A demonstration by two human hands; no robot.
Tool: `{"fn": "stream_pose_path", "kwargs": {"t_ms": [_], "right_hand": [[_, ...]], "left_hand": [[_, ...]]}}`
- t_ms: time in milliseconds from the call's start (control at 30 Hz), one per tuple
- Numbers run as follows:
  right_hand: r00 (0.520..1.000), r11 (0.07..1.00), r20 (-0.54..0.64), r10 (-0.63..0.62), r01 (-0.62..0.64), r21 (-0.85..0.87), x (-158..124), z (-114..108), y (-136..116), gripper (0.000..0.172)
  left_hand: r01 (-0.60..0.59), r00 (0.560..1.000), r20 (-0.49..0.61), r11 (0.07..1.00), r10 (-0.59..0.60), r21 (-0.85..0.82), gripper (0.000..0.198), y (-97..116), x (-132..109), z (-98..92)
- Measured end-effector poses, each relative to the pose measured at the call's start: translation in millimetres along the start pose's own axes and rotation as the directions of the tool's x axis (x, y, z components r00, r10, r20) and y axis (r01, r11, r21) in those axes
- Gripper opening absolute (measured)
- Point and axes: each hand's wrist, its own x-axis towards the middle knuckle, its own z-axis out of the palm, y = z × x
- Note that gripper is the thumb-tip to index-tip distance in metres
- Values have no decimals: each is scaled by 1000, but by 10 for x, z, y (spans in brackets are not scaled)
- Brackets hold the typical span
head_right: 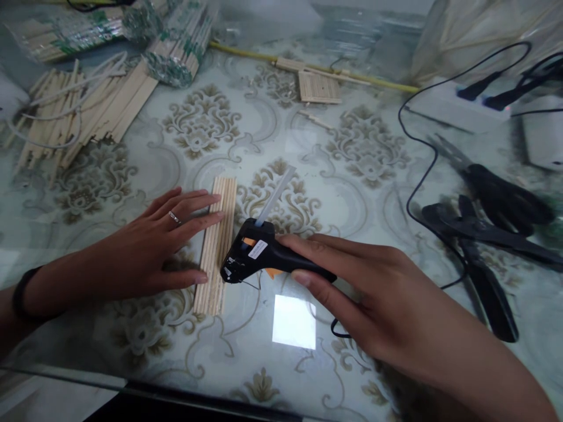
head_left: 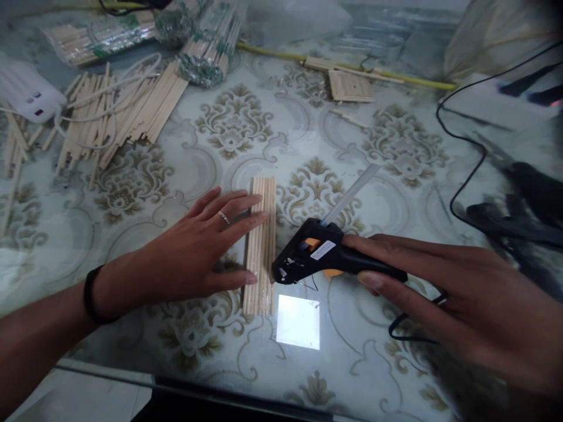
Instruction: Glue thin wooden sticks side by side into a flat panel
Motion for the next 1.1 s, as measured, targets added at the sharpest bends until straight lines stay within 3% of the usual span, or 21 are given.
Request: {"fn": "stream_pose_path", "kwargs": {"t_ms": [1100], "right_hand": [[999,998,17,-50,50,-40,21,-22,-3,41]], "left_hand": [[-34,999,-15,999,35,40,78,-12,-10,22]]}}
